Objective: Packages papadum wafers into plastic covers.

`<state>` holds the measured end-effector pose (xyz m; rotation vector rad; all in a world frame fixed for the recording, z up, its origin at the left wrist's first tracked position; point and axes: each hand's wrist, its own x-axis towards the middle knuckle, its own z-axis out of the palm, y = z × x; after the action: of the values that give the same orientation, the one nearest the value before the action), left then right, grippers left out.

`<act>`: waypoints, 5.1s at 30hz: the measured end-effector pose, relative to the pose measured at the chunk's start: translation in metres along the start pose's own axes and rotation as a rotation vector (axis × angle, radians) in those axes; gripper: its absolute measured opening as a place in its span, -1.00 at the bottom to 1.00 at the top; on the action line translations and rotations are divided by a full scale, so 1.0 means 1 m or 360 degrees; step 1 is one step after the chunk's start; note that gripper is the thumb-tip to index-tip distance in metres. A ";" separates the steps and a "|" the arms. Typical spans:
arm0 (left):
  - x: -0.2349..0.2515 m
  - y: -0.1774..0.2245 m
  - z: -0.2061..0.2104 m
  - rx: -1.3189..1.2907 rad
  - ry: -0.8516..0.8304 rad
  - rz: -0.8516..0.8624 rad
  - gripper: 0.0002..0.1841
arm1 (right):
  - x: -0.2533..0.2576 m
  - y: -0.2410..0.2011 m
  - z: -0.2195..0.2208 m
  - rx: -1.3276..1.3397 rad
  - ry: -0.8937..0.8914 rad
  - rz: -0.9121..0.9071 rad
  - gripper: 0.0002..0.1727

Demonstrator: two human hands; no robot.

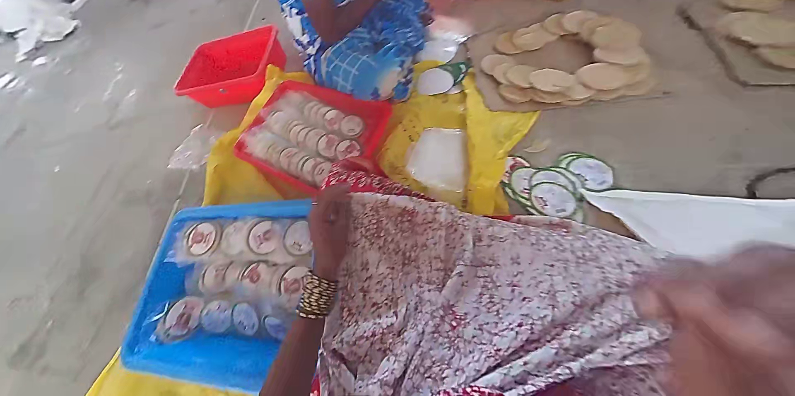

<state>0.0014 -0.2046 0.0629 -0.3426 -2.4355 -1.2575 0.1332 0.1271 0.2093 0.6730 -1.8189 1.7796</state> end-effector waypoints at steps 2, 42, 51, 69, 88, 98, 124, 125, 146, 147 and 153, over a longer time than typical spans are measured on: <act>0.016 0.027 0.051 -0.0093 -0.0258 0.0174 -0.73 | -0.012 0.037 -0.022 -0.0416 0.0274 0.0057 -0.83; 0.030 0.046 0.232 0.0715 -0.1448 -0.0302 -0.69 | -0.146 0.168 -0.072 -0.1169 0.0373 0.1082 -0.67; 0.005 0.107 0.151 -0.1731 -0.0234 -0.1180 -0.74 | -0.121 0.152 -0.059 -0.0482 0.0631 0.1162 -0.37; -0.021 0.156 0.125 -0.1956 -0.0481 -0.1035 -0.73 | -0.082 0.096 -0.010 -0.0108 0.0745 0.0720 -0.83; -0.010 0.130 0.139 -0.1670 -0.1821 -0.0344 -0.87 | -0.087 0.092 -0.045 -0.0613 0.0120 0.0405 -0.65; 0.032 0.097 0.181 -0.0476 -0.0596 0.0661 -0.79 | -0.056 0.232 -0.155 -0.1528 -0.0139 0.1941 -0.31; 0.040 0.054 0.237 -0.0911 -0.0587 -0.0157 -0.92 | -0.053 0.275 -0.153 -0.1636 -0.0146 0.2188 -0.52; 0.040 0.054 0.237 -0.0909 -0.0582 -0.0167 -0.92 | -0.053 0.276 -0.156 -0.1527 -0.0002 0.2085 -0.55; 0.038 0.052 0.243 -0.0938 -0.0687 -0.0539 -0.92 | 0.157 0.449 -0.267 -0.1932 0.0124 0.1827 -0.14; 0.039 0.053 0.243 -0.0938 -0.0696 -0.0554 -0.93 | 0.156 0.456 -0.271 -0.1945 0.0060 0.1826 -0.09; 0.039 0.053 0.243 -0.0995 -0.0708 -0.0613 -0.95 | 0.175 0.466 -0.283 -0.2099 -0.0293 0.1792 0.03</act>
<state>-0.0658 0.0268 -0.0099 -0.3535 -2.4643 -2.3359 -0.3021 0.4197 -0.0197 -0.8710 -3.1355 0.4558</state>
